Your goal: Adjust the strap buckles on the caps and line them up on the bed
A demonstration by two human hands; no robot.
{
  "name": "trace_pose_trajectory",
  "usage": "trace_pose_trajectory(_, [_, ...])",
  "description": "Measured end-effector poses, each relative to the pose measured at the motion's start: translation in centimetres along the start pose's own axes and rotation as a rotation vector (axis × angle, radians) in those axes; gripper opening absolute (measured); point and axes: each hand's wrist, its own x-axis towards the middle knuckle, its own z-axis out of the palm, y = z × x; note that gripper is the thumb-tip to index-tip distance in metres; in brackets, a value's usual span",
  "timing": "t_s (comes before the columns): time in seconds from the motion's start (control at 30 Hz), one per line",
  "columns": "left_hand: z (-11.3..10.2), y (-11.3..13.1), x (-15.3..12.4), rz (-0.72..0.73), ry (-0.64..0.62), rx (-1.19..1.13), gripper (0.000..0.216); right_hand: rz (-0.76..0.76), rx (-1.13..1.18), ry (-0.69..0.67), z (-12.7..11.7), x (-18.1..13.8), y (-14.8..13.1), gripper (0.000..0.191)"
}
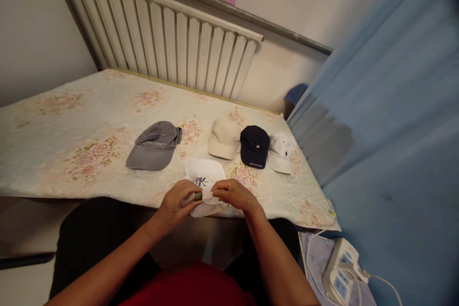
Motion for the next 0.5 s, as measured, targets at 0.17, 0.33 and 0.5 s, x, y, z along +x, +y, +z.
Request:
trace_pose_trajectory(0.17, [0.13, -0.18, -0.11, 0.009, -0.01, -0.002, 0.018, -0.004, -0.005, -0.008, 0.04, 0.04, -0.3, 0.016])
trace_pose_trajectory(0.33, [0.14, -0.17, -0.21, 0.002, -0.017, -0.014, 0.018, 0.009, -0.016, -0.007, 0.15, 0.04, -0.57, 0.015])
trace_pose_trajectory(0.5, [0.15, -0.14, -0.17, -0.003, -0.02, -0.011, 0.018, 0.003, -0.002, -0.012, 0.12, 0.03, -0.2, 0.015])
